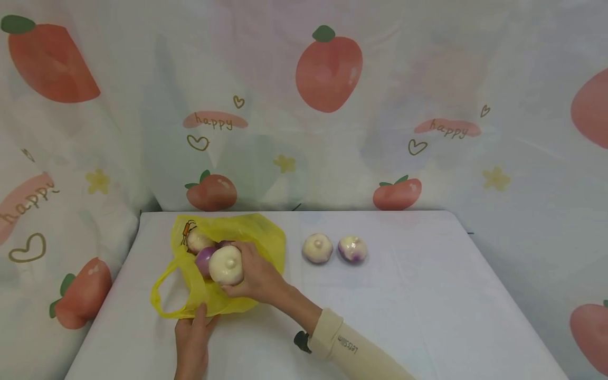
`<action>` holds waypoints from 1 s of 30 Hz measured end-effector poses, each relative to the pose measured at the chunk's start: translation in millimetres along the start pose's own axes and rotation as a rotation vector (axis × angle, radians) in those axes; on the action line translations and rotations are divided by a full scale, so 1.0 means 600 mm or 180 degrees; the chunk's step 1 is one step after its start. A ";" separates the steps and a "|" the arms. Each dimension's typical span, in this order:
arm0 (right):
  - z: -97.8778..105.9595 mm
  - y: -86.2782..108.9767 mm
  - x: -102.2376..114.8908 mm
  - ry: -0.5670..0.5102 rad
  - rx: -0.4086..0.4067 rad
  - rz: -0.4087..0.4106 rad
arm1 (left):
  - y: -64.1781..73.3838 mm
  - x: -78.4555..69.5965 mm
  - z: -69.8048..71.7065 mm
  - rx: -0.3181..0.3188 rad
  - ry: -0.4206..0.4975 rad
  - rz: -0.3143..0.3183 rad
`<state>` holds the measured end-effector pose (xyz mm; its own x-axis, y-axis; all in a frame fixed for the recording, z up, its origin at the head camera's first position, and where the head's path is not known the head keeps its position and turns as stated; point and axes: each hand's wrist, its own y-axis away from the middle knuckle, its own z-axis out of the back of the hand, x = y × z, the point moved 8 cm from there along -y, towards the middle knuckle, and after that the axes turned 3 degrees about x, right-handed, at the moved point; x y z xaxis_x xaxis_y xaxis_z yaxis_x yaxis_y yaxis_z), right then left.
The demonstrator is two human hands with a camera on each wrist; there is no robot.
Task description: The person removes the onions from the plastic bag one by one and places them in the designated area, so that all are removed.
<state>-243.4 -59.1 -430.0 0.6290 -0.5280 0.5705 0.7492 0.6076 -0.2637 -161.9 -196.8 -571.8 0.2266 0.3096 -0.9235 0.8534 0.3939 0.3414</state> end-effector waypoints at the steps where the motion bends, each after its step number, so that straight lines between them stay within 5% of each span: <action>1: 0.002 0.001 0.000 0.0002 -0.0003 -0.0014 | -0.007 0.009 0.003 -0.0037 0.0003 0.0022; 7: 0.012 0.003 -0.002 -0.0037 0.0033 -0.0062 | -0.022 0.027 0.008 -0.0124 -0.0052 0.0068; 17: 0.003 0.005 -0.005 -0.0096 0.0198 0.0001 | 0.039 -0.045 -0.020 0.0084 -0.0129 0.0114; 24: 0.013 0.015 -0.028 -0.0282 0.0030 -0.0356 | 0.008 -0.009 -0.006 -0.0043 -0.0038 0.0091; 30: 0.025 0.022 -0.050 -0.0210 -0.0123 -0.0476 | 0.023 -0.025 -0.011 -0.0011 -0.0082 0.0130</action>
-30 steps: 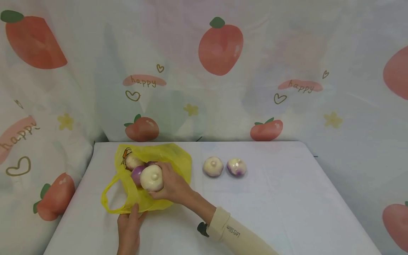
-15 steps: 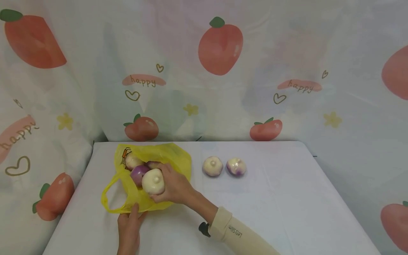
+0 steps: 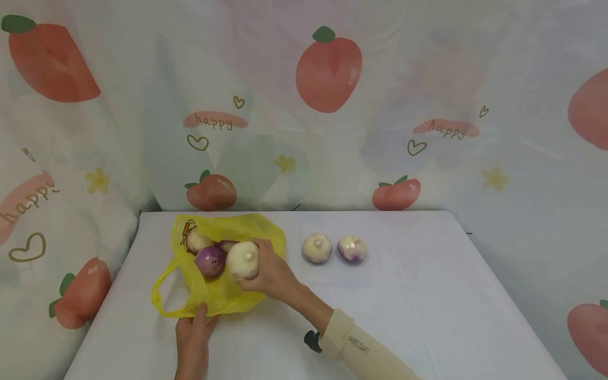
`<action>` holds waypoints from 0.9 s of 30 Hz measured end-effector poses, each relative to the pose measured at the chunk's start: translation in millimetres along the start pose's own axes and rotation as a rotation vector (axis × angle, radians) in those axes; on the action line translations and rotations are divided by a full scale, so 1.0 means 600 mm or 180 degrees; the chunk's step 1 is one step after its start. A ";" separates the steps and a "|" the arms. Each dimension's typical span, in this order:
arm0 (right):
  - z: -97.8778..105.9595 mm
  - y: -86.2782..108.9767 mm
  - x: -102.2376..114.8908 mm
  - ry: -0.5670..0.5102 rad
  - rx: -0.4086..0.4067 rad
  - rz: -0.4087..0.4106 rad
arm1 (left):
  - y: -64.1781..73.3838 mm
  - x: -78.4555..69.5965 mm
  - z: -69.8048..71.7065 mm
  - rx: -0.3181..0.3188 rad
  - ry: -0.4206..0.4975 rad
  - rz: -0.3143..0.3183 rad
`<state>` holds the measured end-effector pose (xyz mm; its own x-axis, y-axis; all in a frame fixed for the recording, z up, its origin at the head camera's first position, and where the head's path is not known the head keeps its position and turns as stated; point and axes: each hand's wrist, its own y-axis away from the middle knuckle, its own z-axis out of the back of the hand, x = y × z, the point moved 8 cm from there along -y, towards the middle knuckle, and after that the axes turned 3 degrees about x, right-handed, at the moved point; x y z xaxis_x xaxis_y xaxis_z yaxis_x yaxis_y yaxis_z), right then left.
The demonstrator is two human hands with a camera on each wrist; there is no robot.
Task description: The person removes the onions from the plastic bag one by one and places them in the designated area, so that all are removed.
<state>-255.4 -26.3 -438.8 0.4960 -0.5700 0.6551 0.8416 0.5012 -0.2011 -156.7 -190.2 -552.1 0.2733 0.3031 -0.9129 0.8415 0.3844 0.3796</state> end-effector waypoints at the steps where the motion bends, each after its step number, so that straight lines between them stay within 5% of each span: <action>1: 0.002 0.000 -0.003 0.0019 -0.0022 0.0002 | 0.000 -0.001 0.000 0.0020 0.0021 -0.0027; 14: 0.031 0.007 -0.031 -0.0252 -0.0288 -0.0058 | -0.057 0.060 0.022 -0.0153 0.0130 0.0039; 27: 0.068 0.014 -0.049 -0.0214 -0.0551 0.0221 | -0.060 0.064 0.025 -0.0174 0.0137 0.0018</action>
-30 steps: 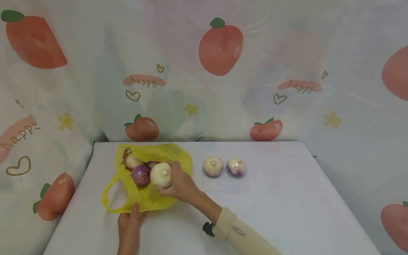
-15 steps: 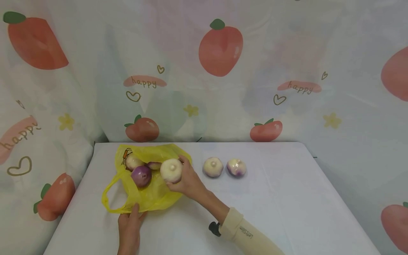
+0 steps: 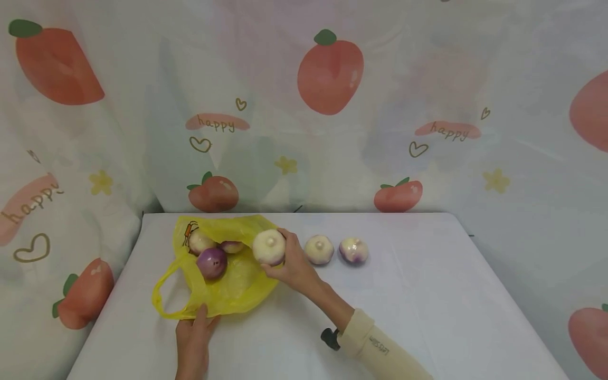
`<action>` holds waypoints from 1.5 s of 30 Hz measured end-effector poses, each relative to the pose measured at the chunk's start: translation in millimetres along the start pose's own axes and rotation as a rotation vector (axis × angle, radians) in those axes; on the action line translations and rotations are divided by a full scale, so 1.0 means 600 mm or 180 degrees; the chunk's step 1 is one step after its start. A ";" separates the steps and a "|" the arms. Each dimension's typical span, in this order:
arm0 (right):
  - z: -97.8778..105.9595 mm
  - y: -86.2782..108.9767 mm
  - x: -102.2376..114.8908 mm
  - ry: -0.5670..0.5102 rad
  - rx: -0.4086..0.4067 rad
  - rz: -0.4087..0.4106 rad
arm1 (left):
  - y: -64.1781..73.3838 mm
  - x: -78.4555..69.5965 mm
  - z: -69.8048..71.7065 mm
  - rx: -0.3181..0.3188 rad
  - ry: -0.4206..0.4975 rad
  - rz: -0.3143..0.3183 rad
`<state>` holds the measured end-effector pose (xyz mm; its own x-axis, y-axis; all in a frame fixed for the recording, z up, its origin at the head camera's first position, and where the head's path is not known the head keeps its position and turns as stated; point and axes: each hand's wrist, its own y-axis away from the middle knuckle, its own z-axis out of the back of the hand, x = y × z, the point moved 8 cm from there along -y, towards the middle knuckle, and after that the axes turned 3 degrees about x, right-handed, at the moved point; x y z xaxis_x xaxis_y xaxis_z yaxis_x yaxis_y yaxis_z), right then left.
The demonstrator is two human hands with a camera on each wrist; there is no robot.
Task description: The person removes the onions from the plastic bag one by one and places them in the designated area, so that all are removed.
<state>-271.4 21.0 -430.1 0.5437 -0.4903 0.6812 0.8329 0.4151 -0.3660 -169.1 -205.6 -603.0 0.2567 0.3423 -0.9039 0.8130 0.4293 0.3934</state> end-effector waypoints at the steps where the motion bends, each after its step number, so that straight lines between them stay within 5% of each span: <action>1: 0.002 0.000 -0.001 -0.0006 -0.0016 0.0010 | -0.001 0.002 0.000 -0.0003 0.0007 0.0007; 14: 0.017 0.008 -0.036 -0.0463 -0.0030 -0.0463 | -0.002 0.005 0.002 -0.0075 -0.0135 0.0068; 20: 0.013 0.013 -0.039 -0.0414 0.0059 -0.0413 | 0.000 0.003 0.001 -0.0060 -0.0166 0.0067; 35: 0.051 0.017 -0.057 -0.0062 -0.0258 -0.0162 | 0.003 0.001 0.000 -0.0074 -0.0218 0.0103; 45: 0.084 0.024 -0.089 -0.0015 -0.0462 -0.0285 | 0.001 0.000 -0.002 -0.0059 -0.0179 0.0063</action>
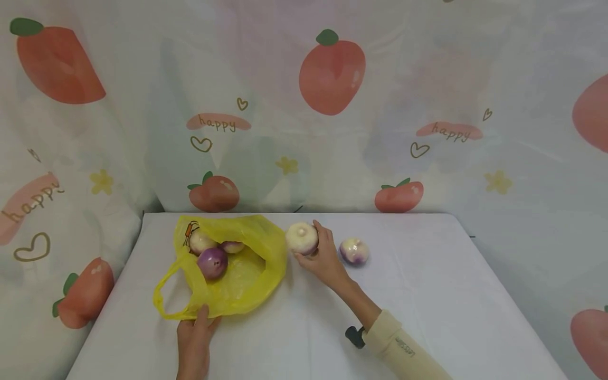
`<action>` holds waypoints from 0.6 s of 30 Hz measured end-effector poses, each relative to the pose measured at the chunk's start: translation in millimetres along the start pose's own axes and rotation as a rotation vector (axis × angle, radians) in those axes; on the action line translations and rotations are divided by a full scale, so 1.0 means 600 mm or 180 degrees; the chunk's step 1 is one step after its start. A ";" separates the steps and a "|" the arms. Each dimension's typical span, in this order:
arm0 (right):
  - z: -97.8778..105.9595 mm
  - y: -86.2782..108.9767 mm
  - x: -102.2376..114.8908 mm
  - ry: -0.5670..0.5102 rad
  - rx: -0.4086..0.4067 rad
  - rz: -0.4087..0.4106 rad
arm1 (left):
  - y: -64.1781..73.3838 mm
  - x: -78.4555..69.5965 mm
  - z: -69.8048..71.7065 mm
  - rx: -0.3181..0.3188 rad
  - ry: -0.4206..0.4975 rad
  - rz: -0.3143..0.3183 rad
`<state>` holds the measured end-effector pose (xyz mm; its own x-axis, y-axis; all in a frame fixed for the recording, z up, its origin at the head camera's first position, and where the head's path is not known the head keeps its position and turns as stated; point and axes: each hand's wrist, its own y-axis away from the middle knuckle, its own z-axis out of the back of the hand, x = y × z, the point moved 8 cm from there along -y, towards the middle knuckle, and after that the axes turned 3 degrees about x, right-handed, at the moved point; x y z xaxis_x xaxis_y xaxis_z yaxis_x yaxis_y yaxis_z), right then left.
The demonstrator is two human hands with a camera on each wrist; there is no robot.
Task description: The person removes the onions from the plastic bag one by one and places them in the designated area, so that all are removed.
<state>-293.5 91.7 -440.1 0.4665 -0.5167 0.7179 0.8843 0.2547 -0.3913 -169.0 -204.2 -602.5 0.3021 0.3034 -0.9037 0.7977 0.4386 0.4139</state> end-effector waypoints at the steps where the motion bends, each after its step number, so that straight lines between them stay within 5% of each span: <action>1: 0.003 0.000 -0.005 -0.0051 -0.0013 -0.0050 | 0.000 0.000 0.000 -0.0006 -0.0003 -0.0004; 10: 0.025 0.007 -0.041 -0.0519 -0.0031 -0.0502 | -0.006 0.004 0.001 -0.0021 0.0112 -0.0045; 18: 0.053 0.010 -0.054 -0.0313 -0.0154 -0.0285 | -0.008 0.005 0.002 -0.0009 0.0101 -0.0058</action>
<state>-302.6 136.3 -447.5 0.3876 -0.4524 0.8031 0.9216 0.1703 -0.3489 -171.4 -206.2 -607.6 0.2708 0.3219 -0.9072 0.8014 0.4466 0.3978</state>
